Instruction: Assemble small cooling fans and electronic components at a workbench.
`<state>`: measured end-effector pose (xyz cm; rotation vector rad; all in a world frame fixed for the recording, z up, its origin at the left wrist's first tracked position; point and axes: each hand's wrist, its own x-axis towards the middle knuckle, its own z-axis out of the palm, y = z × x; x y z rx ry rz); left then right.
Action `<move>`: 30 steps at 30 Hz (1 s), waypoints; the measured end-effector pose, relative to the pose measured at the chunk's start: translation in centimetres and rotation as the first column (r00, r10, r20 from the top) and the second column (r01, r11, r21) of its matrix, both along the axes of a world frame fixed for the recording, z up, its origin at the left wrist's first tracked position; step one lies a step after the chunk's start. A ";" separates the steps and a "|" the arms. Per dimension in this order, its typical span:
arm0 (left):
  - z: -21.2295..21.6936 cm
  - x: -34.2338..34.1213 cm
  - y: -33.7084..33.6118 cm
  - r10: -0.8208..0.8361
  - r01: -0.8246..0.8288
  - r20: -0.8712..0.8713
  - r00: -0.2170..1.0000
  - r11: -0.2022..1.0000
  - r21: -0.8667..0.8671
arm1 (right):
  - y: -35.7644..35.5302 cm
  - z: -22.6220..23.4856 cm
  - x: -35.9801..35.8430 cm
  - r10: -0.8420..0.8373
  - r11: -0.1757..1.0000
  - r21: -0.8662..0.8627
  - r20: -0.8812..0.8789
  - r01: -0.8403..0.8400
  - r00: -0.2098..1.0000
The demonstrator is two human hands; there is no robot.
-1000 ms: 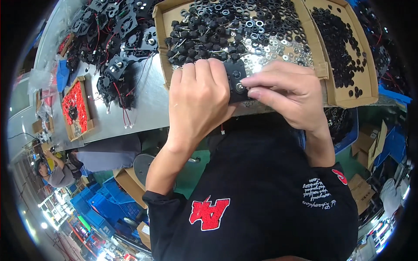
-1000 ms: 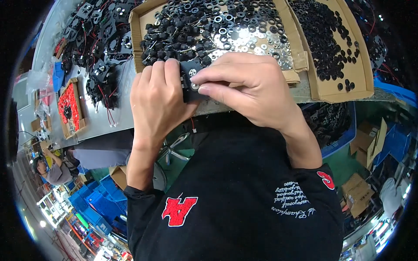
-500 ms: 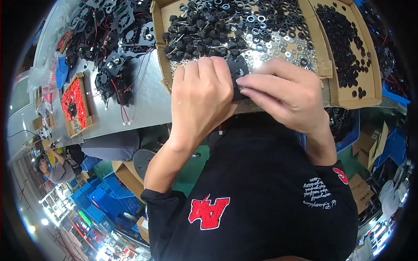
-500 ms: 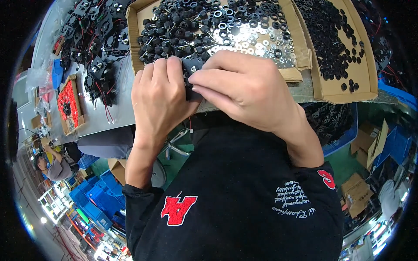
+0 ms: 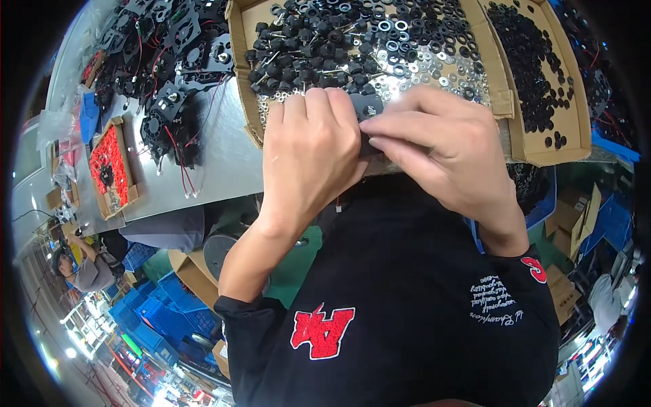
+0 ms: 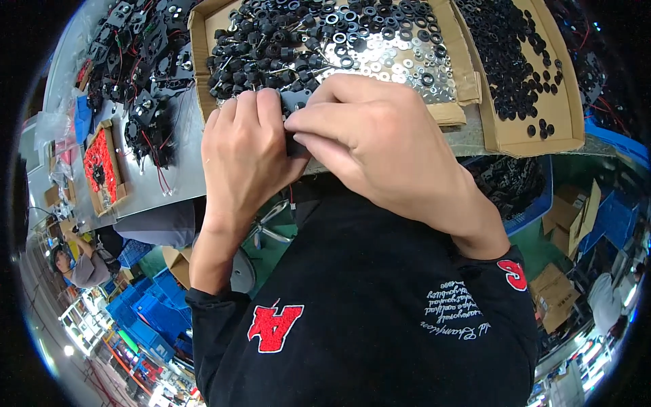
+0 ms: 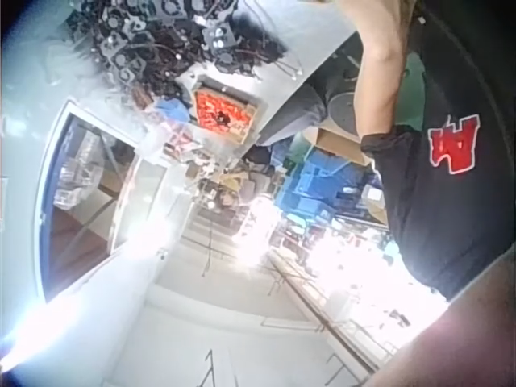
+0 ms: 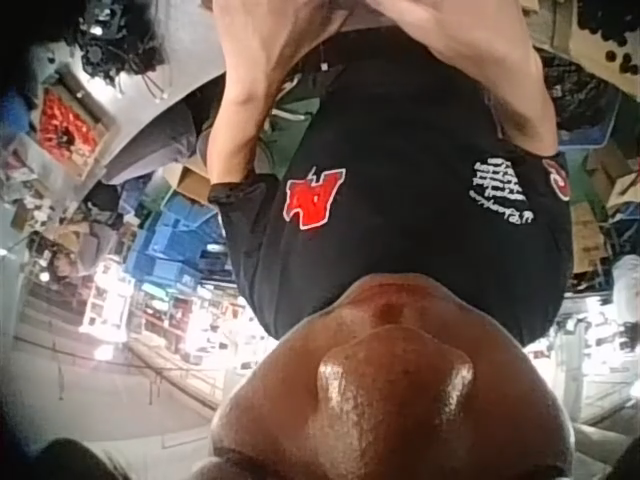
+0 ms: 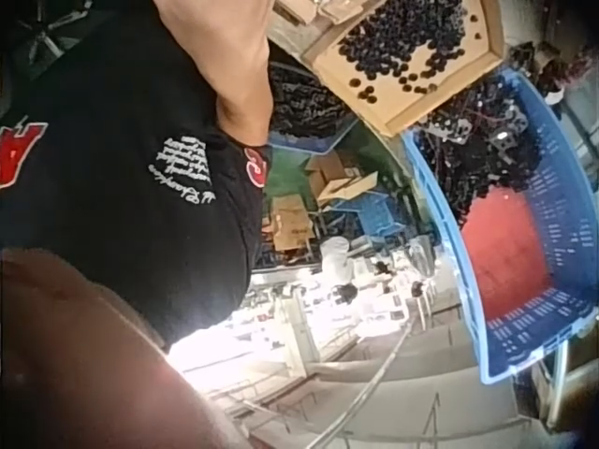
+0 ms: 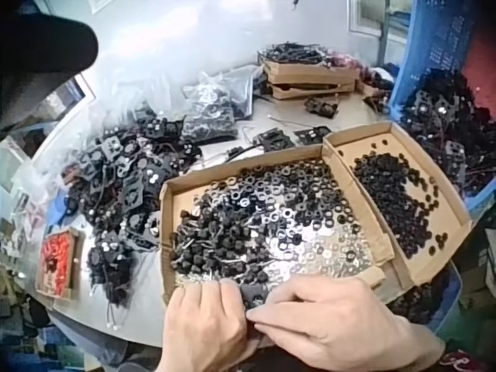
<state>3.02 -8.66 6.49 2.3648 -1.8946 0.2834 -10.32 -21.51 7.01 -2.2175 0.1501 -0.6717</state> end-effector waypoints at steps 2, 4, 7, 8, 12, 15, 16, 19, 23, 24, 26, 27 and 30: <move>0.1 0.0 0.0 0.006 -0.006 -0.016 1.000 1.000 0.012 | 0.2 -0.5 -0.2 -0.032 0.997 0.068 -0.029 0.034 0.999; 0.2 -0.1 -0.2 0.005 -0.004 -0.017 1.000 1.000 0.014 | 0.2 -0.5 -0.3 -0.069 0.988 0.132 -0.061 0.076 0.996; 0.1 -0.2 -0.1 0.015 -0.015 -0.013 1.000 0.999 0.031 | -0.1 -0.4 -0.2 -0.069 0.987 0.136 -0.106 0.083 0.992; 0.1 -0.2 0.0 0.030 -0.029 -0.009 1.000 0.999 0.045 | -0.1 -0.5 -0.1 -0.064 0.990 0.122 -0.103 0.076 0.993; -0.3 0.2 -0.2 -0.018 0.018 0.016 1.000 1.000 -0.024 | 0.4 -0.5 0.2 -0.097 0.962 0.252 -0.036 0.103 0.995; 0.0 0.1 -0.2 -0.027 0.026 -0.026 0.999 0.999 -0.027 | 0.0 -1.0 -0.8 -0.002 0.992 0.130 0.044 -0.004 0.999; 0.0 0.1 -0.1 -0.024 0.023 -0.025 0.999 0.999 -0.027 | -0.1 -1.2 -1.1 0.001 0.992 0.130 0.045 -0.007 0.999; 0.0 0.0 0.0 -0.024 0.023 -0.024 0.999 1.000 -0.013 | -0.7 -1.7 -2.2 -0.063 0.982 0.176 -0.056 0.072 0.996; 0.0 0.1 -0.1 -0.022 0.022 -0.020 1.000 0.999 -0.024 | 0.6 -1.4 -0.7 0.008 0.983 0.181 0.101 -0.026 0.995; 0.0 0.2 -0.1 -0.013 0.013 -0.014 1.000 1.000 -0.019 | 0.7 -2.1 -0.8 0.011 0.983 0.179 0.103 -0.030 0.995; 0.1 0.2 -0.1 -0.007 0.007 -0.014 1.000 1.000 -0.021 | 0.6 -3.2 -1.1 -0.018 0.999 0.038 0.122 0.014 0.992; 0.1 0.1 0.0 -0.005 0.004 -0.019 1.000 1.000 -0.019 | 0.5 -3.3 -1.6 -0.049 0.998 -0.039 0.083 0.052 0.995; 0.1 0.0 -0.1 0.009 -0.009 -0.010 1.000 1.000 0.011 | 1.2 -3.2 -0.9 -0.117 0.990 0.094 0.177 0.101 0.977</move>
